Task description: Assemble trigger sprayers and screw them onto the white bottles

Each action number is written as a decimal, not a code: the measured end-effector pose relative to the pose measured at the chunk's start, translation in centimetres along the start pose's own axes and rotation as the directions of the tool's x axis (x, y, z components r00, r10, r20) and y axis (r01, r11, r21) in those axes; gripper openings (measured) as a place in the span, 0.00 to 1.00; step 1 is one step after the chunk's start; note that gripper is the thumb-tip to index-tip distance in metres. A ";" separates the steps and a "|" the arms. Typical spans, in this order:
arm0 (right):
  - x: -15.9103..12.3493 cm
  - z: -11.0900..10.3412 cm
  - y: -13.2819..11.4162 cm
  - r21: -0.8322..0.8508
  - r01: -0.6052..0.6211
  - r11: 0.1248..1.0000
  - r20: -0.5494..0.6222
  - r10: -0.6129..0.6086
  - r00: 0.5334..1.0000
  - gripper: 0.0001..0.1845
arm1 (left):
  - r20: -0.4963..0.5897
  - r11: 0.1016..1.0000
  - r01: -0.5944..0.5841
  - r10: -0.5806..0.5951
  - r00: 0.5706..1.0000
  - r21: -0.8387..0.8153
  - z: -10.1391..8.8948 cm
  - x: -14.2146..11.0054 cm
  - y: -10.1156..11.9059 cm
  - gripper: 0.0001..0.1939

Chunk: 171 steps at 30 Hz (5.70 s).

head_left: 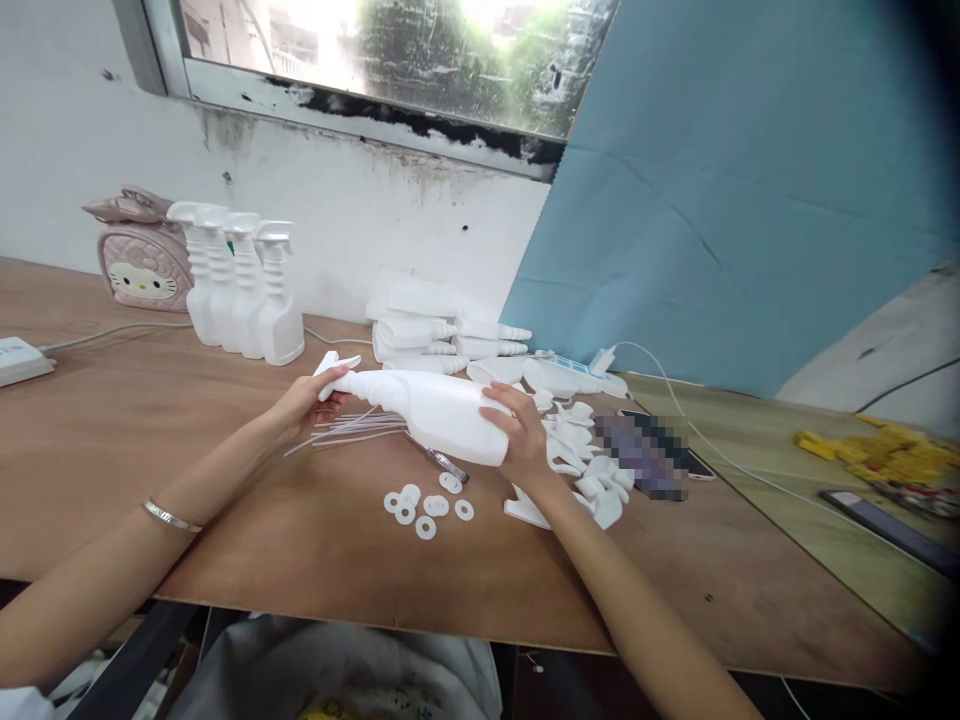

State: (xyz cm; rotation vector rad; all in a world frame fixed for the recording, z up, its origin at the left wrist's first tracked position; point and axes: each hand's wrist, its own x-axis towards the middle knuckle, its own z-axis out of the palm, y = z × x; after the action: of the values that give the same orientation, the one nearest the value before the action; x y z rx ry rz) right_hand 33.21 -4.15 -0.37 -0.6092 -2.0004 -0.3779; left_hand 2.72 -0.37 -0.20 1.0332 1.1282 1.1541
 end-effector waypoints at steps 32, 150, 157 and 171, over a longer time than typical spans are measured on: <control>-0.2 0.8 0.7 0.471 -0.680 0.562 0.145 0.711 0.688 0.31 | 0.221 0.989 -0.099 0.120 0.968 -0.106 1.2 -1.6 0.8 0.14; 1.2 1.9 -3.0 0.602 -0.697 -0.390 0.778 0.482 0.402 0.20 | 0.158 0.430 -0.878 0.871 0.465 0.210 9.1 -7.0 8.5 0.15; 0.5 2.2 -2.5 0.642 -0.725 -0.249 0.691 0.597 0.406 0.16 | -0.038 0.361 -0.879 0.929 0.368 0.312 6.9 -6.0 13.0 0.17; 0.1 2.7 -2.6 0.629 -0.772 -0.095 0.597 0.695 0.401 0.12 | -0.059 0.344 -0.741 0.922 0.382 0.577 0.6 -1.7 13.3 0.16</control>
State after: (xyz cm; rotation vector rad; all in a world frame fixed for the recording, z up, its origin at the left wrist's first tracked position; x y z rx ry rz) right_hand 29.75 -4.90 -1.60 -0.9173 -1.2351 1.4037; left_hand 1.34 -0.38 13.11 2.0183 1.1913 2.0785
